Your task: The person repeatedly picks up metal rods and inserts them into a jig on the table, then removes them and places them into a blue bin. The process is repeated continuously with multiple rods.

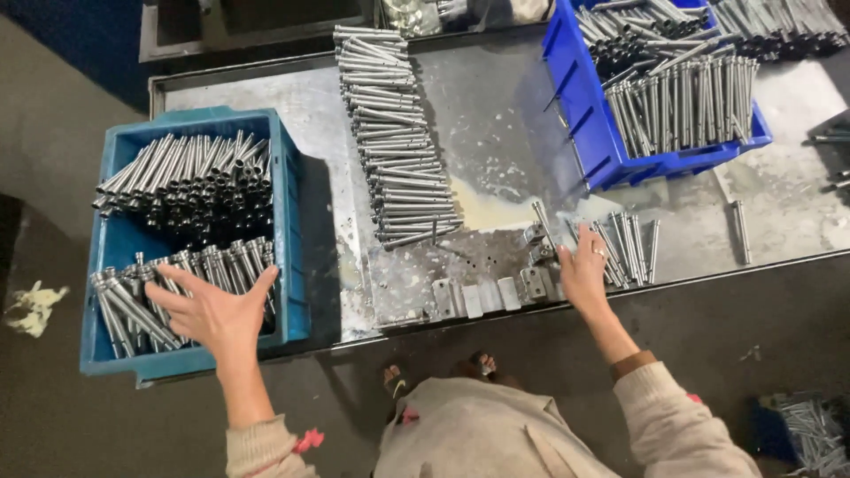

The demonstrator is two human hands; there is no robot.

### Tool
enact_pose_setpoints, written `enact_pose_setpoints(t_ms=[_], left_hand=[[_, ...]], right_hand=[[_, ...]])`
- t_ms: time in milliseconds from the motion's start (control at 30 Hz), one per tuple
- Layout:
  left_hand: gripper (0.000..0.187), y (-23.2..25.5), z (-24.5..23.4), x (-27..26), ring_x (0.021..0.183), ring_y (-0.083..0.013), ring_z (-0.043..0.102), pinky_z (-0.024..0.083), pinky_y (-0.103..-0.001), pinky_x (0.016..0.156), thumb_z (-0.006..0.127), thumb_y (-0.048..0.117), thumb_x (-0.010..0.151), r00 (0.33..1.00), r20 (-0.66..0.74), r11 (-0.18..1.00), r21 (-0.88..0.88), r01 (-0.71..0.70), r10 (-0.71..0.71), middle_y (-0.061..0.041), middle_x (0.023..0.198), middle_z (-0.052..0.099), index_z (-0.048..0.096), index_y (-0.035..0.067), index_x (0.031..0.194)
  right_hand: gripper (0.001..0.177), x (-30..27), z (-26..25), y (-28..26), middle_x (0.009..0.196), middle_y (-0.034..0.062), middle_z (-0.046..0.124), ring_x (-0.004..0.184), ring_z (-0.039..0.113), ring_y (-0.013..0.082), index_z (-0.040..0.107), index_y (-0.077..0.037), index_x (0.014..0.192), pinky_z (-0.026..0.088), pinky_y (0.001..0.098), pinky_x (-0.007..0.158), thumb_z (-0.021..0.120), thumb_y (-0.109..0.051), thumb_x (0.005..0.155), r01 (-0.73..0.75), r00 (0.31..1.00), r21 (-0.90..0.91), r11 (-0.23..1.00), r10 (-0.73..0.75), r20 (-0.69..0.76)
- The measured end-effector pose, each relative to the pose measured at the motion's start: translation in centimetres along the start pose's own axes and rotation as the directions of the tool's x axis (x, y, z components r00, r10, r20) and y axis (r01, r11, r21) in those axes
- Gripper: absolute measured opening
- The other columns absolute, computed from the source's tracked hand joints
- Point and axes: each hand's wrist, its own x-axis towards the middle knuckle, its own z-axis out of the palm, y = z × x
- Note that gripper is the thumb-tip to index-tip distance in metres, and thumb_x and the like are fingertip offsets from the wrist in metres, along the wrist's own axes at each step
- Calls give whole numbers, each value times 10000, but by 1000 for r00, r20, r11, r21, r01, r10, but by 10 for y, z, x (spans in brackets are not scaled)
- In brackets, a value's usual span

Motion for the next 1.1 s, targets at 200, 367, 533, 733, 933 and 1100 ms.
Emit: enact_pose_setpoints(t_ms=[200, 367, 533, 733, 933, 1100], left_hand=[[1293, -5, 11, 7, 1355, -569, 341, 248, -727, 1068, 880, 577, 750, 994, -80, 969, -227, -96, 80, -401, 1485, 274, 151, -78, 1594], [1124, -4, 23, 20, 1307, -535, 405, 344, -682, 1019, 886, 462, 753, 985, -126, 958, -245, -147, 119, -394, 1399, 356, 288, -62, 1548], [938, 1, 25, 17, 1232, -513, 508, 422, -646, 985, 879, 404, 744, 982, -153, 954, -262, -145, 108, -359, 1300, 456, 444, -93, 1410], [778, -8, 41, 27, 1045, -480, 626, 513, -599, 884, 947, 362, 680, 929, -320, 948, -191, -255, 185, -280, 1086, 576, 572, -74, 1204], [573, -10, 39, 27, 937, -449, 688, 541, -595, 808, 861, 278, 688, 937, -305, 954, -187, -236, 172, -233, 976, 649, 645, -31, 1120], [691, -34, 40, 45, 1034, -445, 684, 527, -563, 902, 845, 343, 681, 974, -214, 945, -300, -132, 69, -253, 1083, 689, 634, -25, 1227]], right_hand=[[566, -22, -22, -18, 1358, 385, 451, 1254, 471, 603, 438, 94, 1515, 372, 645, 1096, 619, -17, 990, -88, 996, 135, 987, 90, -12], [407, -45, -20, -39, 1232, 260, 629, 1079, 657, 427, 586, 16, 1402, 538, 412, 921, 623, -12, 998, -141, 980, 285, 948, 175, -97], [316, -65, -26, -63, 1169, 206, 685, 1036, 692, 368, 620, -26, 1335, 562, 407, 872, 615, -32, 1019, -240, 967, 356, 903, 255, 3], [205, -88, -30, -62, 1068, 190, 710, 992, 715, 345, 693, -86, 1235, 579, 404, 845, 671, -152, 1043, -292, 954, 329, 898, 297, 39], [176, -107, -39, -74, 977, 167, 720, 837, 717, 255, 683, -61, 1215, 581, 374, 800, 604, -76, 1058, -316, 948, 423, 849, 298, 110], [168, -110, -42, -82, 891, 140, 724, 702, 685, 197, 679, -56, 1193, 575, 338, 721, 570, -58, 1065, -330, 944, 454, 828, 277, 181]])
